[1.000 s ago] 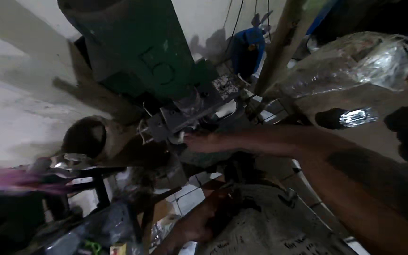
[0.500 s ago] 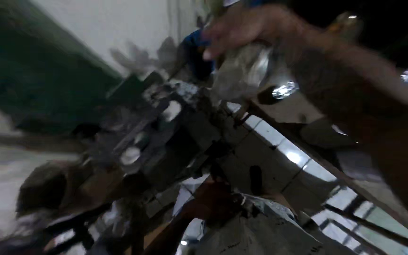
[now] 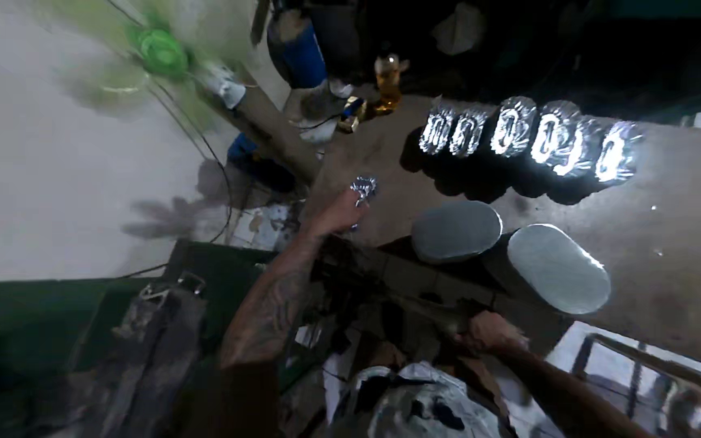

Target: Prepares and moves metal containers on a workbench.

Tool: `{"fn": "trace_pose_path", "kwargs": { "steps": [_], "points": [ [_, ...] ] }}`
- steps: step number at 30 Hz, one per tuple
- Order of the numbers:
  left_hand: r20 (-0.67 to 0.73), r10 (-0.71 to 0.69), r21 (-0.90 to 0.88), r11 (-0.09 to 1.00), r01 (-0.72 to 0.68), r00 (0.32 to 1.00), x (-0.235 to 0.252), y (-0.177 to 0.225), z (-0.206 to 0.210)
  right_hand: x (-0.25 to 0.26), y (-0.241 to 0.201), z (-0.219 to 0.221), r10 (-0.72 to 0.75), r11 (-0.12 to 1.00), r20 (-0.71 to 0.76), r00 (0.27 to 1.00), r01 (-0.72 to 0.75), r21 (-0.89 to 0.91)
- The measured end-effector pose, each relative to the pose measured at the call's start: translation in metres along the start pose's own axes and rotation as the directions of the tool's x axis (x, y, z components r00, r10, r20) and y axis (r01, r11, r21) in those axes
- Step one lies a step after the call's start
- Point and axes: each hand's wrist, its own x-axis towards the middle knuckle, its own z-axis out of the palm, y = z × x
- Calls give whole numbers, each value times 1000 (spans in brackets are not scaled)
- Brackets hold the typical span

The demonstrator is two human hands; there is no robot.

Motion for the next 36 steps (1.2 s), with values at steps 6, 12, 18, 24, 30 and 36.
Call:
{"fn": "trace_pose_path", "kwargs": {
  "steps": [6,12,18,24,30,36],
  "points": [
    [267,50,-1,999,-52,962,87,-42,20,6,9,-2,36,990,20,999,-39,139],
    [285,97,-48,995,-87,954,88,-64,36,-34,-22,-14,111,895,-103,989,-54,443],
    [208,77,-104,993,-57,975,100,-85,31,-187,-73,-95,17,788,-914,405,557,262],
    [116,104,-206,975,-78,988,100,-88,34,-142,0,-148,-208,973,-852,481,188,-131],
    [-122,59,-352,931,-99,991,39,24,-14,-150,26,-154,-237,825,-807,541,551,126],
    [309,336,-72,941,-330,890,14,160,39,-151,31,-157,-265,801,-792,550,583,137]
  ]
}}
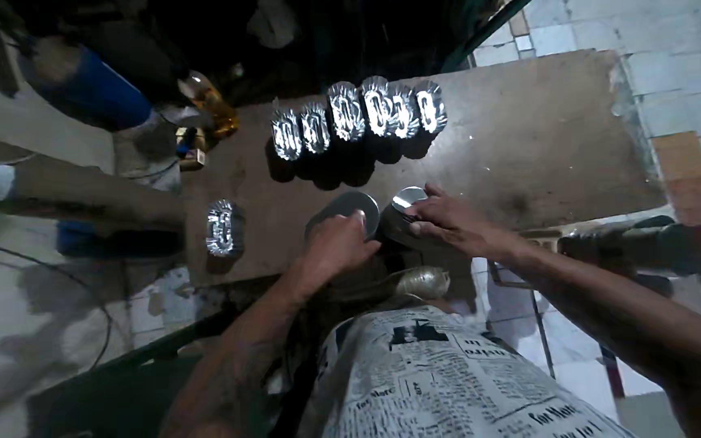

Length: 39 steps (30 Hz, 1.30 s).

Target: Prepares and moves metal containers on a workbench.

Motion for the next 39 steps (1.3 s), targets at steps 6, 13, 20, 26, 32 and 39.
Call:
{"fn": "trace_pose_path", "kwargs": {
  "steps": [6,13,20,26,32,39],
  "points": [
    [392,333,-434,889,-146,858,26,-36,-41,-7,7,17,-103,991,-127,987,90,-102],
    [380,348,-448,880,-158,857,27,-39,-42,-9,-46,-10,-56,949,-260,964,-30,-315],
    [-146,323,-50,941,-333,935,-43,-10,-20,-19,-96,4,193,965,-265,945,-232,-126],
    [-377,-205,-909,272,-317,903,-129,-30,52,-6,-147,107,586,368,-195,787,-43,929],
    [-312,-235,-809,-443,-387,921,-137,-40,112,-3,-152,113,345,293,207,916,-314,903],
    [134,-112,-837,519,173,985,-35,-86,190,-64,-33,140,169,921,206,964,-228,315]
  ]
}}
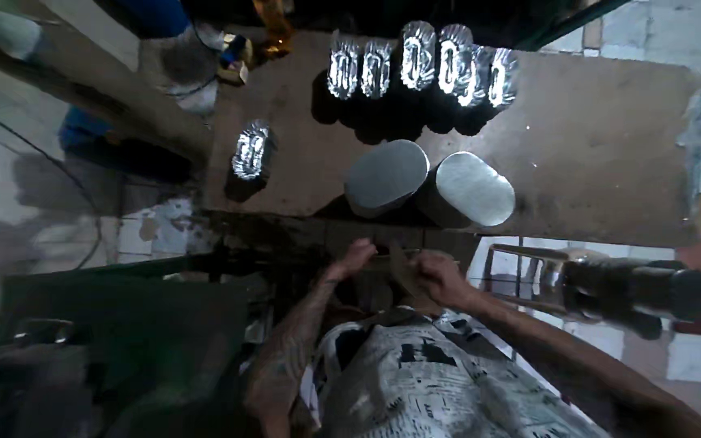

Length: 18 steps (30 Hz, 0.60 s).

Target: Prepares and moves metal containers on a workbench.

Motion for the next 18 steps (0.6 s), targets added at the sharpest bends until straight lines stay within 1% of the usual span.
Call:
{"fn": "trace_pose_path", "kwargs": {
  "steps": [1,2,3,4,5,6,7,8,9,10,11,12,13,14,15,16,17,18],
  "points": [
    [12,-122,200,973,117,992,16,-3,12,-16,26,2,54,985,109,993,-34,-171],
    [-6,-185,345,922,176,983,26,-6,26,-33,46,5,174,946,211,962,-104,-306],
    [-59,-204,422,882,209,977,27,-3,39,-49,64,11,323,890,279,904,-190,-415],
    [-104,-218,452,859,241,970,19,14,48,-63,79,16,471,828,328,819,-282,-485],
    [-87,-308,451,836,313,947,6,49,48,-74,90,21,565,786,360,743,-350,-510],
    [-42,-430,424,810,406,902,-8,79,43,-82,94,25,602,774,368,709,-405,-486],
    [-38,-490,367,804,468,871,-14,83,42,-88,96,26,607,777,349,714,-442,-447],
    [-129,-453,300,830,470,882,-9,57,52,-96,99,29,600,784,309,738,-465,-412],
    [-173,-432,296,834,466,885,0,30,59,-102,101,34,592,791,274,758,-481,-379],
    [-159,-439,324,823,466,884,12,18,54,-99,99,33,579,803,255,775,-486,-346],
    [-84,-461,398,797,454,883,23,18,39,-94,97,31,561,815,243,791,-477,-328],
    [-4,-450,441,800,406,893,21,22,26,-95,97,31,541,829,245,805,-460,-320],
    [25,-391,432,834,342,920,10,24,12,-94,96,30,521,840,257,814,-435,-326],
    [-7,-312,393,873,289,950,-9,25,-6,-87,91,27,500,850,277,820,-404,-338],
    [-97,-226,328,912,245,969,-35,23,-21,-81,86,25,475,861,306,825,-363,-357],
    [-206,-131,251,951,182,970,-68,23,-34,-74,80,23,466,862,349,813,-328,-387],
    [-309,-14,183,980,74,951,-103,25,-45,-64,72,22,454,864,396,798,-286,-415],
    [-399,98,127,991,-51,912,-139,29,-56,-53,66,21,452,861,444,774,-248,-444]
  ]
}}
